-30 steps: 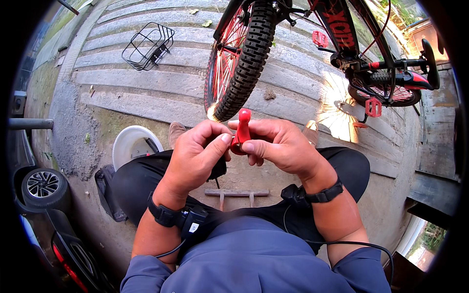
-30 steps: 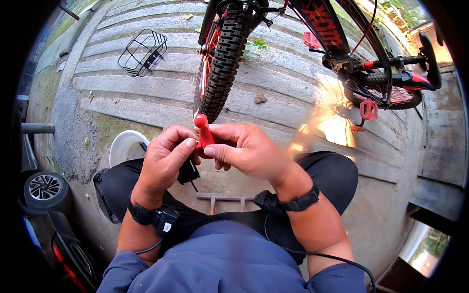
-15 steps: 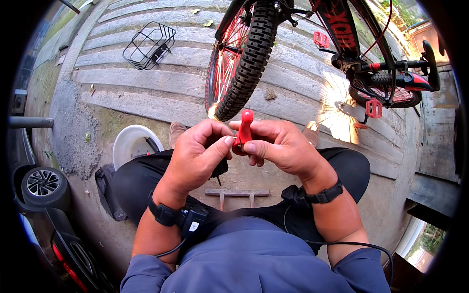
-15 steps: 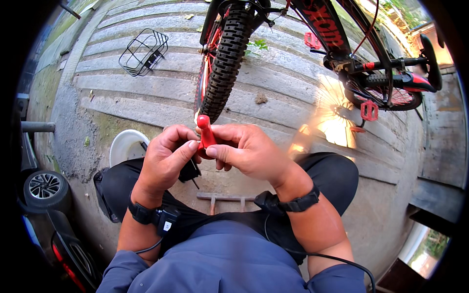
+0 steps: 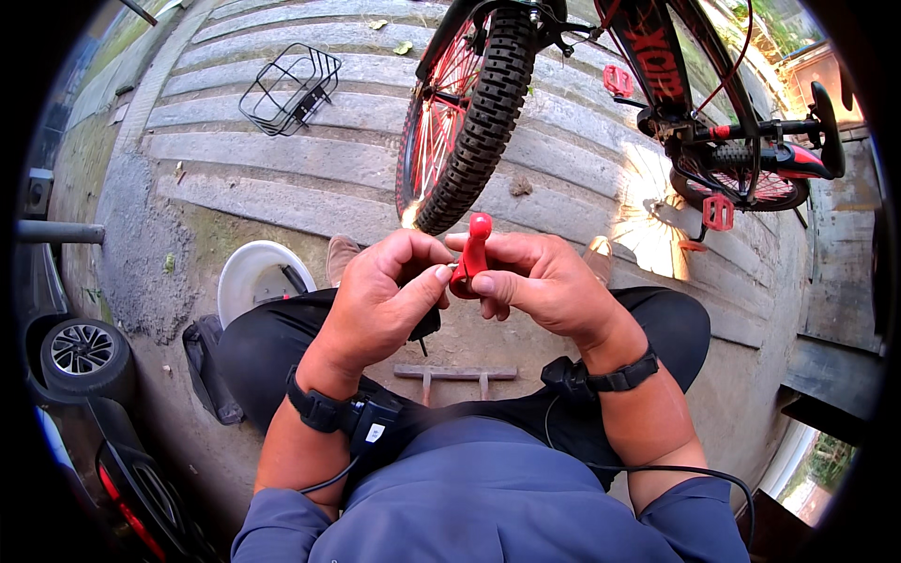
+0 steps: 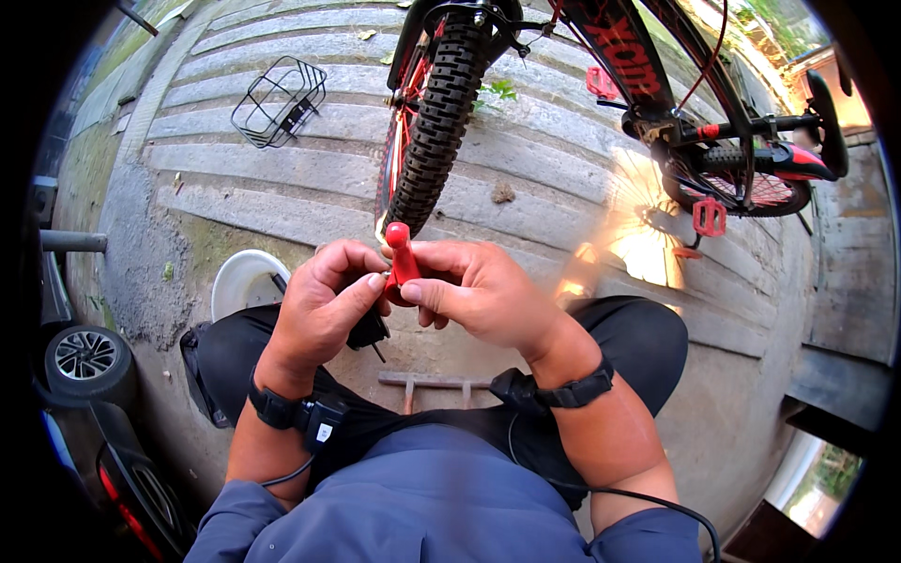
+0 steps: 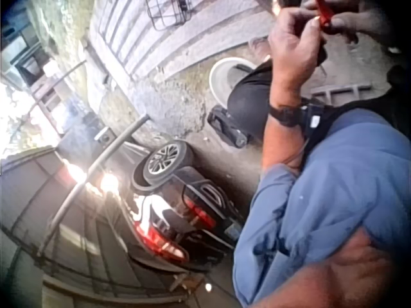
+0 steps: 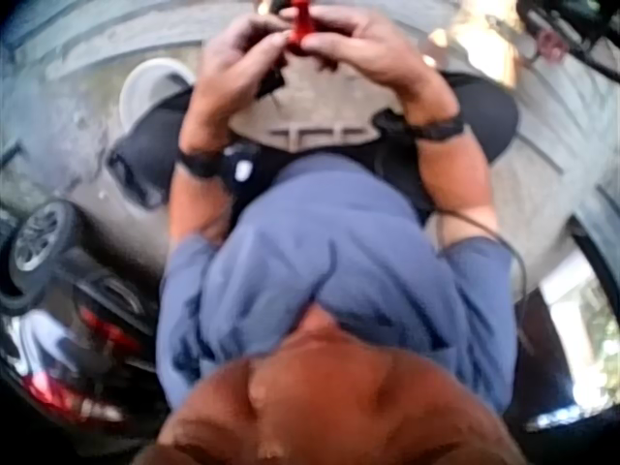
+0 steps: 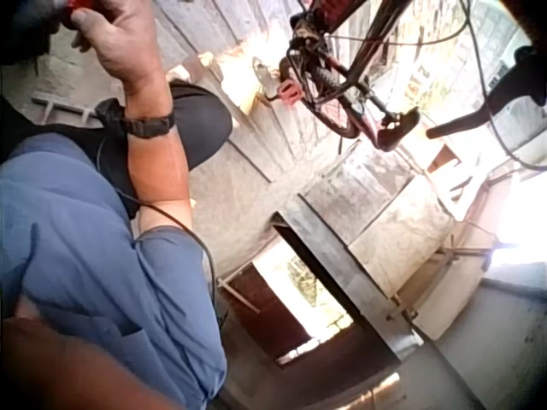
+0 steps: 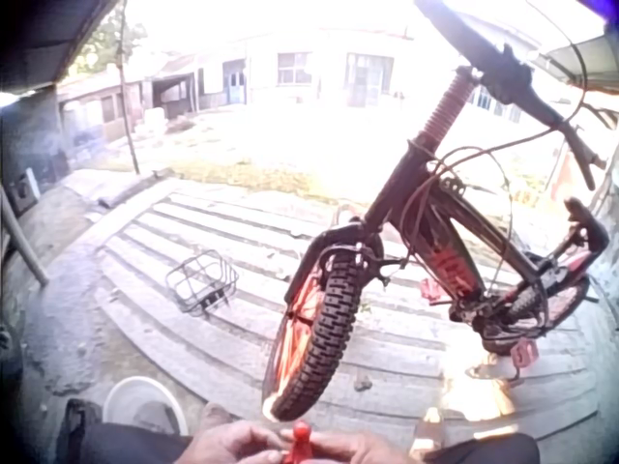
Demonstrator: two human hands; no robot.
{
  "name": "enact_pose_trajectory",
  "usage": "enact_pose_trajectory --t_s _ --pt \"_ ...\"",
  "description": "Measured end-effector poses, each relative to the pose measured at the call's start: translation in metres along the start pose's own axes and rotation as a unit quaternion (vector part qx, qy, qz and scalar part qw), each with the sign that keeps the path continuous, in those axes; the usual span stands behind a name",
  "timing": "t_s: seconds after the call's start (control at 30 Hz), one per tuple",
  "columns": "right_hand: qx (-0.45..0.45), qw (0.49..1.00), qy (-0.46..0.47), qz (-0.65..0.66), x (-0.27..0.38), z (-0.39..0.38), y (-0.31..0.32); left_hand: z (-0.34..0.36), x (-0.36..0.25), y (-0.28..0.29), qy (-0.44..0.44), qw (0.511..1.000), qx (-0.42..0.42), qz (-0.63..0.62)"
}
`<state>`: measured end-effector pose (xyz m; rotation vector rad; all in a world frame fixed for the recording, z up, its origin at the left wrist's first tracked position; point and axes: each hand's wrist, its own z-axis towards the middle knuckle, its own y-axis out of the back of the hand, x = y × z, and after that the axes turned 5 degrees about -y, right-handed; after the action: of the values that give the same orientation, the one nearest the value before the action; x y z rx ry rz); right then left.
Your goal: The person is repairing a bicycle while sitting on concrete steps. They remove the handlebar grips and brake levers, then use a screwdriver to adjust a small black component. They also use pliers to manipulate a red plastic part before reattaching the handlebar grips.
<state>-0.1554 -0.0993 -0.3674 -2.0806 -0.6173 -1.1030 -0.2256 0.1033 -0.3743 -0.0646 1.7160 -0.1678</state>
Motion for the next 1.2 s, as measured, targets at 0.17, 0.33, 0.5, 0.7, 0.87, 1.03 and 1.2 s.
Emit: enact_pose_trajectory --t_s 0.17,0.33,0.5,0.7,0.87,1.03,1.2 --pt "-0.002 1.0 0.0 0.003 -0.001 0.002 0.002 0.002 -0.002 -0.004 -0.015 0.999 -0.013 -0.031" --pt "-0.02 1.0 -0.01 -0.02 0.004 0.001 -0.001 -0.003 0.001 -0.002 0.036 0.998 0.046 0.033" --pt "0.0 0.999 0.052 0.016 0.002 0.005 -0.004 -0.006 -0.014 0.008 -0.03 0.998 -0.011 0.047" --pt "-0.055 0.998 0.032 -0.016 -0.005 0.016 0.009 -0.042 -0.089 0.119 -0.318 0.926 -0.201 0.022" --pt "-0.066 0.997 -0.006 -0.024 -0.02 0.027 0.01 -0.109 -0.109 0.23 -0.293 0.861 -0.405 0.095" --pt "-0.08 0.995 -0.053 -0.031 -0.027 0.045 0.004 -0.141 0.029 0.295 0.023 0.843 -0.519 0.141" --pt "-0.107 0.989 -0.094 -0.036 -0.034 0.055 0.005 -0.165 0.176 0.286 0.217 0.838 -0.5 0.036"
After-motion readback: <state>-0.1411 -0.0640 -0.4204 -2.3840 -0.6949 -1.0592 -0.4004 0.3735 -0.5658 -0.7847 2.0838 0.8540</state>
